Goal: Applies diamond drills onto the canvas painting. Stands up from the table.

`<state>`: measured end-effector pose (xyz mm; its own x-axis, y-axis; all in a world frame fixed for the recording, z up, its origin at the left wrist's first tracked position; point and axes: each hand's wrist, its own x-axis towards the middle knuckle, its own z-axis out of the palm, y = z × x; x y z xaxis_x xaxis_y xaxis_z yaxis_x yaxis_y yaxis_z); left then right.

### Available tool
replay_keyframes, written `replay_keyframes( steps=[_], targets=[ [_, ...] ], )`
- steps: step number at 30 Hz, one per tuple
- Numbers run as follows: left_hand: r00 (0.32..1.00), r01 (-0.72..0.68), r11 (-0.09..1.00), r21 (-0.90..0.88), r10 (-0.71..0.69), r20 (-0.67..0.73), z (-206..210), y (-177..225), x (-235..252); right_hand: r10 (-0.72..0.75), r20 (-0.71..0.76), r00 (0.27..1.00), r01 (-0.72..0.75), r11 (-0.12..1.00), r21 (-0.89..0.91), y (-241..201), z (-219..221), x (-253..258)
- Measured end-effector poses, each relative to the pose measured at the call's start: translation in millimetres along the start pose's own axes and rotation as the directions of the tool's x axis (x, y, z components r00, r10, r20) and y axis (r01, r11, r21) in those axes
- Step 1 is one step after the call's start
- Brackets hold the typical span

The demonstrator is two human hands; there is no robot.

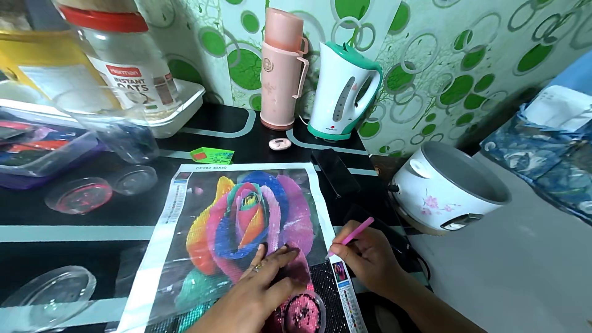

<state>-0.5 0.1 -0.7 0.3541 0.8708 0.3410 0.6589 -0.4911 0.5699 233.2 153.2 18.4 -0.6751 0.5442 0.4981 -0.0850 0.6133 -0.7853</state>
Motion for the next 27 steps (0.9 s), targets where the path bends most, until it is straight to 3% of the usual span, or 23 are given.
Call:
replay_keyframes(
  steps=[2, 7, 12, 27],
  targets=[
    [1.0, -0.008, 1.0, 0.019, 0.009, -0.012, 1.2, -1.0, -0.3, -0.02, -0.017, 1.0, 0.021, 0.997, 0.077, -6.2, 2.0, -1.2],
    [1.0, -0.012, 1.0, 0.028, 0.013, -0.026, 2.2, -1.1, -0.1, -0.159, 0.125, 0.979, 0.132, 0.971, 0.202, -22.4, 16.7, -9.8],
    [0.999, -0.028, 0.999, 0.035, 0.029, -0.027, 1.8, -1.1, 0.0, -0.227, 0.243, 0.943, 0.218, 0.974, 0.066, -27.4, 29.3, -14.6],
    [0.999, -0.031, 0.999, 0.024, 0.032, -0.03, 2.0, -1.2, 0.5, -0.197, 0.221, 0.955, 0.211, 0.977, -0.043, -22.4, 38.0, -13.3]
  ],
)
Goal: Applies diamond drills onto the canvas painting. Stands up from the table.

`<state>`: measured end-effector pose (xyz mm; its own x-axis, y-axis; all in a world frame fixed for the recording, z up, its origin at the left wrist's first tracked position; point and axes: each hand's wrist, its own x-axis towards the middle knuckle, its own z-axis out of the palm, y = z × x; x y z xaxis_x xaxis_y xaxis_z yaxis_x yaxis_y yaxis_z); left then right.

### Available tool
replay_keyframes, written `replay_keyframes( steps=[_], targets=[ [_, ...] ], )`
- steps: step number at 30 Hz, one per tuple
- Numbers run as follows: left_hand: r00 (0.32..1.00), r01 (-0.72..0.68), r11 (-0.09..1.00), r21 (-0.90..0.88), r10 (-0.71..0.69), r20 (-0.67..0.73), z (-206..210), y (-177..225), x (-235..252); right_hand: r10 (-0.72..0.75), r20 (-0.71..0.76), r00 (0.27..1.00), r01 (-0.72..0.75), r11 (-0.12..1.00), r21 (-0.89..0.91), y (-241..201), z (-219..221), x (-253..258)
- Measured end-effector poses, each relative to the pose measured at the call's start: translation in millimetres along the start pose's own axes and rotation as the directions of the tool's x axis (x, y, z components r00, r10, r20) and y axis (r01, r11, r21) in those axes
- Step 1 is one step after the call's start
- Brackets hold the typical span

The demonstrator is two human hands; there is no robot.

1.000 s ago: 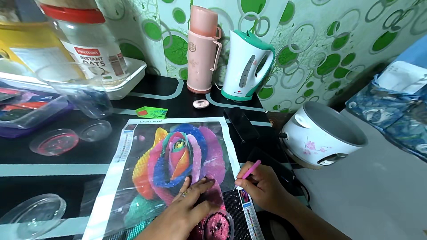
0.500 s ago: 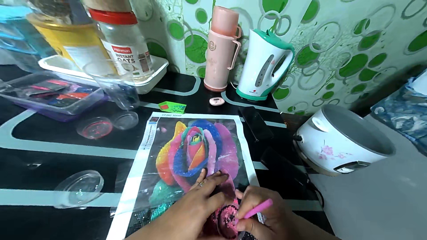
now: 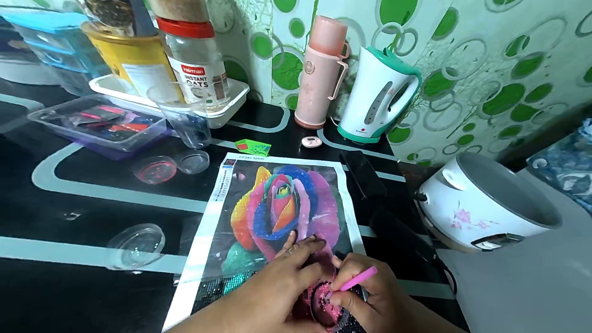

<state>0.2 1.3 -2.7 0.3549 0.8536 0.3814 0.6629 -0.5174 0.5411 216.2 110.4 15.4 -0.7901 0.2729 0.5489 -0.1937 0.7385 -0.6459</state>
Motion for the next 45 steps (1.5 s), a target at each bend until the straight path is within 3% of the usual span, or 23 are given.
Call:
replay_keyframes(
  steps=[15, 23, 28, 45],
  targets=[
    [1.0, 0.017, 1.0, -0.002, -0.017, 0.014, -1.8, 2.3, 1.2, -0.013, 0.025, 1.0, 0.014, 0.999, -0.038, 0.9, 2.7, 0.8],
    [1.0, 0.007, 1.0, -0.001, -0.007, 0.018, -0.2, 0.6, -0.3, 0.115, -0.147, 0.982, -0.089, 0.981, 0.175, 7.2, -26.7, 2.0],
    [1.0, 0.017, 1.0, 0.001, -0.017, 0.009, 0.6, 0.8, 0.2, 0.222, -0.149, 0.964, -0.204, 0.971, 0.122, 24.4, -42.0, -0.9],
    [0.998, 0.039, 0.999, -0.037, -0.037, 0.044, -1.9, 0.4, -0.6, 0.236, -0.129, 0.963, -0.228, 0.971, 0.073, 29.0, -38.0, -1.1]
  ],
)
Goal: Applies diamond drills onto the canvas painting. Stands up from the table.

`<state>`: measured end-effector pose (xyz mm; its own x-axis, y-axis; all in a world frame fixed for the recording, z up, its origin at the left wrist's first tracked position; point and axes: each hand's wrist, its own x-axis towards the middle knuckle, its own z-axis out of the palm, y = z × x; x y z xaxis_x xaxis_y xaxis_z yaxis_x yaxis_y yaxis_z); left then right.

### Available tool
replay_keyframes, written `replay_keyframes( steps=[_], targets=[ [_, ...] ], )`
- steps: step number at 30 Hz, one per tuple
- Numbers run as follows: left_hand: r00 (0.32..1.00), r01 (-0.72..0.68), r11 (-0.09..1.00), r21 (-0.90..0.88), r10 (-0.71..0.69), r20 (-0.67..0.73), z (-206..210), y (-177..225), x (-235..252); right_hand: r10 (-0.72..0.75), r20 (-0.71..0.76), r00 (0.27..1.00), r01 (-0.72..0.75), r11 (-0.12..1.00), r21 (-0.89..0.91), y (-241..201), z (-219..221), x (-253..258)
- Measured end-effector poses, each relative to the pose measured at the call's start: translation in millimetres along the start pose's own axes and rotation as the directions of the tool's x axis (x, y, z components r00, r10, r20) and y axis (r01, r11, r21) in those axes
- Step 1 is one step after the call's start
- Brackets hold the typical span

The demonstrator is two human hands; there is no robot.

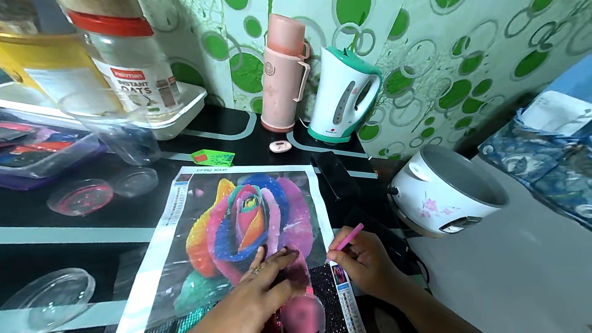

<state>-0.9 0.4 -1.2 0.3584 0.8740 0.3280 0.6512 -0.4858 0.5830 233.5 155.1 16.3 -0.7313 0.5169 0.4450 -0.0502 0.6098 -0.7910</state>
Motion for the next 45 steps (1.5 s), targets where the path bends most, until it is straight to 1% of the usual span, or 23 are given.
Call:
replay_keyframes(
  steps=[10, 15, 17, 21, 23, 25, 29, 31, 33, 34, 36, 40, 45],
  targets=[
    [1.0, 0.005, 1.0, -0.005, -0.005, 0.002, -0.8, 1.3, 0.9, 0.002, 0.012, 1.0, -0.002, 1.0, -0.017, -0.4, 0.2, 0.1],
    [1.0, 0.004, 1.0, 0.002, -0.004, -0.006, -0.7, 1.5, 0.7, -0.011, 0.026, 1.0, 0.013, 0.997, -0.071, -0.9, -0.5, -0.1],
    [1.0, 0.008, 1.0, 0.0, -0.008, 0.001, -1.0, 1.6, 0.8, 0.003, 0.011, 1.0, -0.003, 0.999, -0.035, -0.7, -0.2, 0.5],
    [1.0, 0.004, 1.0, -0.004, -0.004, -0.002, -1.1, 1.5, 0.7, 0.065, -0.129, 0.99, -0.053, 0.994, 0.096, -1.0, -1.8, 3.5],
    [1.0, 0.007, 1.0, -0.004, -0.007, -0.002, -1.7, 2.1, 0.6, 0.087, -0.166, 0.982, -0.06, 0.986, 0.158, -3.6, -2.4, 4.2],
    [1.0, 0.004, 1.0, -0.001, -0.004, -0.007, -1.2, 1.6, 0.6, 0.063, -0.166, 0.984, -0.03, 0.98, 0.194, -6.9, -0.7, 2.9],
    [1.0, -0.009, 0.999, 0.032, 0.01, -0.025, 0.7, -0.1, -0.1, -0.058, -0.067, 0.996, 0.071, 0.977, 0.201, -15.7, 10.7, -2.9],
    [0.999, -0.014, 0.999, 0.042, 0.016, -0.037, 1.5, -0.5, 0.1, -0.127, -0.014, 0.992, 0.127, 0.979, 0.157, -19.6, 16.0, -4.5],
    [0.999, -0.013, 0.999, 0.037, 0.015, -0.037, 1.9, -0.7, 0.0, -0.162, 0.009, 0.987, 0.16, 0.984, 0.074, -19.7, 16.3, -4.5],
    [0.999, -0.014, 0.999, 0.035, 0.015, -0.038, 1.9, -0.9, 0.2, -0.16, 0.002, 0.987, 0.159, 0.986, 0.038, -17.3, 14.1, -3.6],
    [0.999, -0.012, 0.999, 0.03, 0.013, -0.032, 2.4, -1.0, 0.8, -0.106, -0.024, 0.994, 0.106, 0.994, 0.003, -9.1, 5.8, -0.9],
    [1.0, -0.007, 0.999, 0.032, 0.007, -0.023, 1.2, 0.5, 0.8, 0.01, -0.055, 0.998, -0.009, 1.0, 0.021, 3.9, -5.9, 4.1],
    [1.0, 0.002, 1.0, 0.009, -0.002, -0.015, 0.8, 1.3, 0.7, 0.025, -0.028, 0.999, -0.024, 1.0, 0.017, 3.4, -2.1, 2.7]
  ],
)
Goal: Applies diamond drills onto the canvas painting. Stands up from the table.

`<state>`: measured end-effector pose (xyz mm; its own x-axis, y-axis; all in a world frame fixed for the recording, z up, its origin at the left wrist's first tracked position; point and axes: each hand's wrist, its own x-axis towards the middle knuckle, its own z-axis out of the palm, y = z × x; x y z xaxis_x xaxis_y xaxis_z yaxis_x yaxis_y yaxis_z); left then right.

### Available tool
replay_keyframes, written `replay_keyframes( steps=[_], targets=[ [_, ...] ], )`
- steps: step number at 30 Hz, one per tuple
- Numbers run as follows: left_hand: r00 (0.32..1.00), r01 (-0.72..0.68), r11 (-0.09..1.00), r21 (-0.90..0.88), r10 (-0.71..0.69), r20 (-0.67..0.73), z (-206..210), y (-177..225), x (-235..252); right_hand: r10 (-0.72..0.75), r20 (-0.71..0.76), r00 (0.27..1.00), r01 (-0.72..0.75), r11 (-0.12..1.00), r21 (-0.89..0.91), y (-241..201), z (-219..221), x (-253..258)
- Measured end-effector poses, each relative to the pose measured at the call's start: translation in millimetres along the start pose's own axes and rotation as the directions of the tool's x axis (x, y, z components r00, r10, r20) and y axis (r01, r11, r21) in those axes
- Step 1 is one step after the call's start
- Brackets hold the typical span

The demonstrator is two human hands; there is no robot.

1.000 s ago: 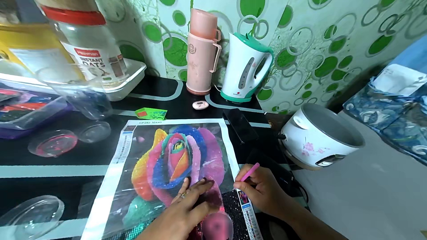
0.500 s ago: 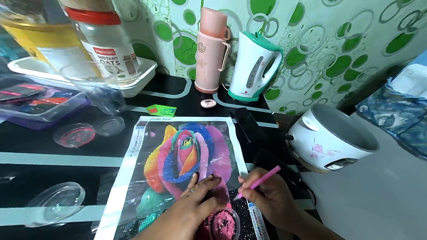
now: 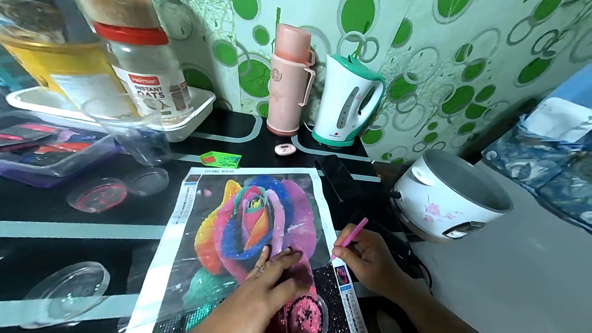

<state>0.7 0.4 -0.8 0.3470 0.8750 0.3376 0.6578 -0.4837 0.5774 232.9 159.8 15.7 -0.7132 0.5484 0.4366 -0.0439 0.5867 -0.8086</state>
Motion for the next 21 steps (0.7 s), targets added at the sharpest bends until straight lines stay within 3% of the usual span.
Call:
replay_keyframes(
  steps=[21],
  targets=[
    [1.0, 0.008, 1.0, -0.014, -0.008, 0.029, -3.3, 0.4, 1.1, -0.05, 0.04, 0.998, 0.054, 0.994, -0.098, 0.3, 2.3, -1.6]
  ],
)
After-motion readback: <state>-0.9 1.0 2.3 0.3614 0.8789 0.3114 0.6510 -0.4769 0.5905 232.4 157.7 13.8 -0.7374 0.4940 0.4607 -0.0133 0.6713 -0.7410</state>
